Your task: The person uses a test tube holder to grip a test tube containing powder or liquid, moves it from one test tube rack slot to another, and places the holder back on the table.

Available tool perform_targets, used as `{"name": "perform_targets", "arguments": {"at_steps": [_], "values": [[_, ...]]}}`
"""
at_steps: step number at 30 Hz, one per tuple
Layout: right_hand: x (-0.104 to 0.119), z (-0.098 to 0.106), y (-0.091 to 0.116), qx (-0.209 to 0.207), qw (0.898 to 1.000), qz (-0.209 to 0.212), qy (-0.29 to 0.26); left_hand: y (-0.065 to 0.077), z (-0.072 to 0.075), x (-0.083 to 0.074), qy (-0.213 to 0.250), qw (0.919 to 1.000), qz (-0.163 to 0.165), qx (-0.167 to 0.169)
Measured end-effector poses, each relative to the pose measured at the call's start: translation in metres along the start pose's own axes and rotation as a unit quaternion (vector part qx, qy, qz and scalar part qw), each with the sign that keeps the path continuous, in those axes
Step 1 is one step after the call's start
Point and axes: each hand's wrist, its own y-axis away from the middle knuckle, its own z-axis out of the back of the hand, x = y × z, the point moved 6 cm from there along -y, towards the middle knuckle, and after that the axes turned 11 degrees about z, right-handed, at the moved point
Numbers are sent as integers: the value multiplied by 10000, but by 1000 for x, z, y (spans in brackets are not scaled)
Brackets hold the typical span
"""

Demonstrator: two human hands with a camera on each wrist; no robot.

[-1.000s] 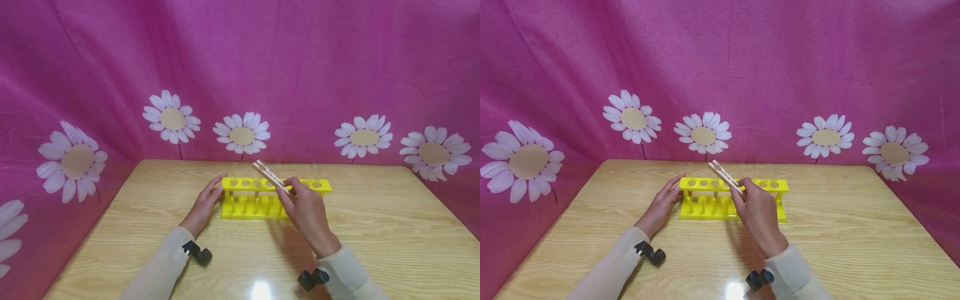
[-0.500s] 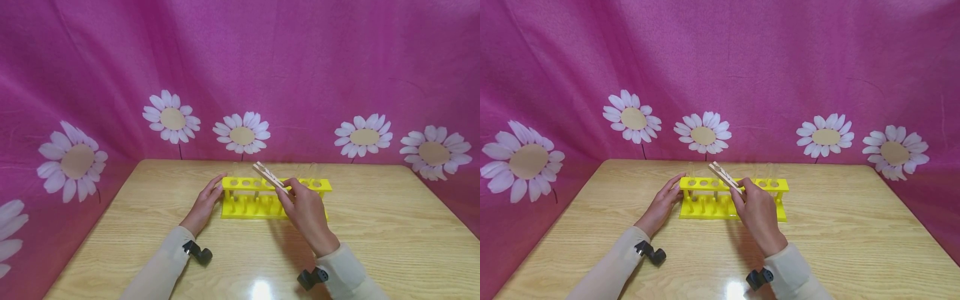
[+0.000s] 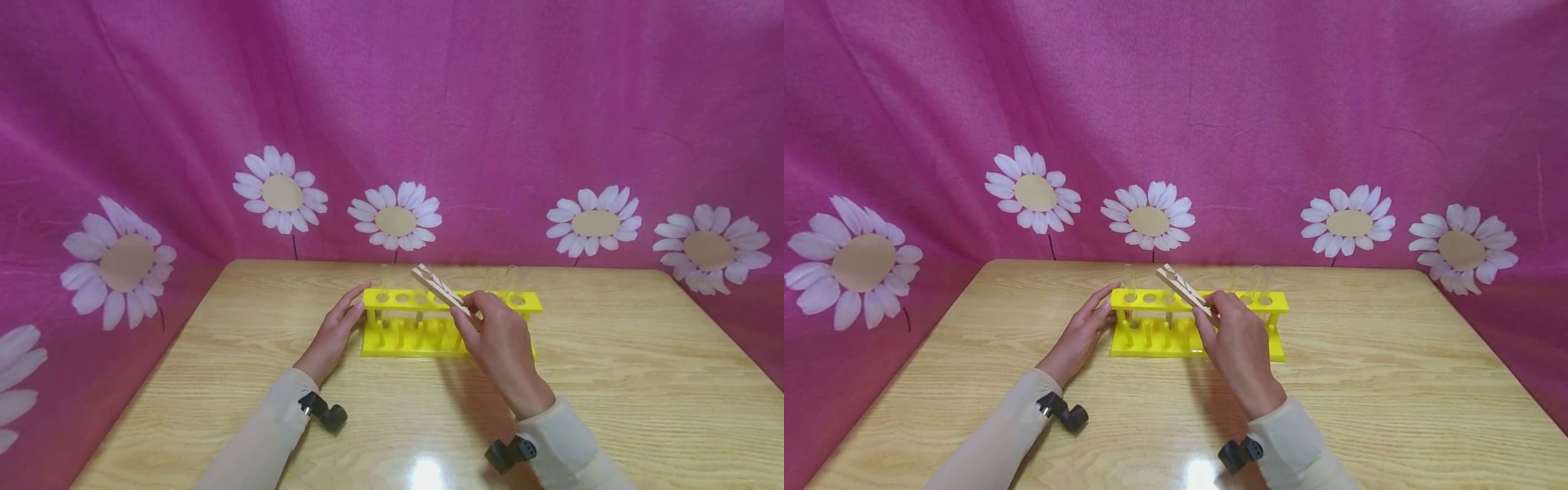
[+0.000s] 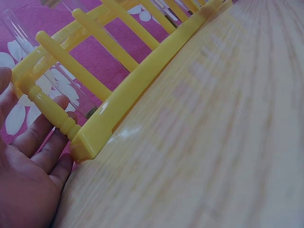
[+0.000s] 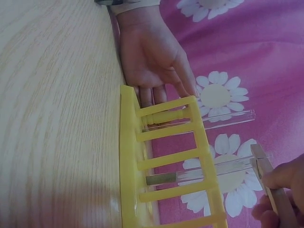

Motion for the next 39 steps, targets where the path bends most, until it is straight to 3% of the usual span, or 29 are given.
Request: {"name": "perform_targets", "arguments": {"at_steps": [39], "values": [[4, 7, 0, -239, 9992, 236, -225, 0, 0, 0, -89, 9999, 95, -58]]}}
